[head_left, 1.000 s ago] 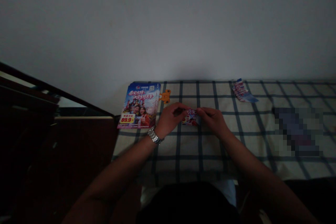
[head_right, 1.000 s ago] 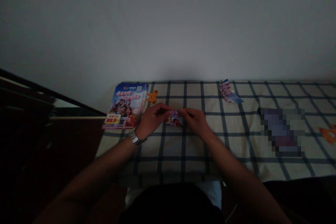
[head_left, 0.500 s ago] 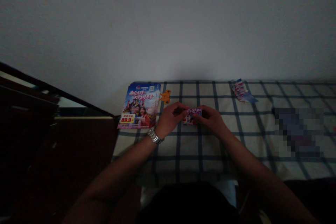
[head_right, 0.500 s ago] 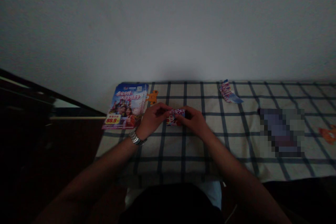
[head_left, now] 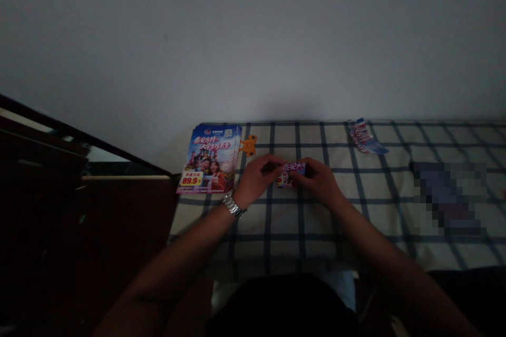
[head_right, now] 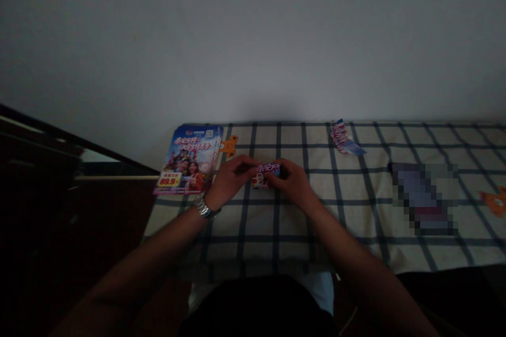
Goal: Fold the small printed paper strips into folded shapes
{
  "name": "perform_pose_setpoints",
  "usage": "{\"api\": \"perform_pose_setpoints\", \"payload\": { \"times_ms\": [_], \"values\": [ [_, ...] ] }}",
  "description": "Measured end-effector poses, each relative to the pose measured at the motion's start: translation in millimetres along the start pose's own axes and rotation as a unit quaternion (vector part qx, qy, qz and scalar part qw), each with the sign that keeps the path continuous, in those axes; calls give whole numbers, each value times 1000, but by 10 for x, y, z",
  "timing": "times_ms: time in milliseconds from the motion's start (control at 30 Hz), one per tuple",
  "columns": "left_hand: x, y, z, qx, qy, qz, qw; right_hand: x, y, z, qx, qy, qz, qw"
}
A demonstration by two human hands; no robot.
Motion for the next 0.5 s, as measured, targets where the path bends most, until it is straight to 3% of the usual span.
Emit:
{"api": "perform_pose_setpoints", "payload": {
  "times_ms": [333, 500],
  "values": [
    [13, -8, 20, 21, 6, -11, 1000, 23, -47, 20, 78, -10, -3, 997],
    [20, -12, 26, 20, -2, -15, 1000, 31, -15, 67, 47, -49, 12, 998]
  ]
}}
Point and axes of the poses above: each hand's wrist, its own x-axis towards the middle knuckle, its own z-axis out of the back of the hand, y = z × x, the point moved 5 cm from there along x, towards the middle knuckle
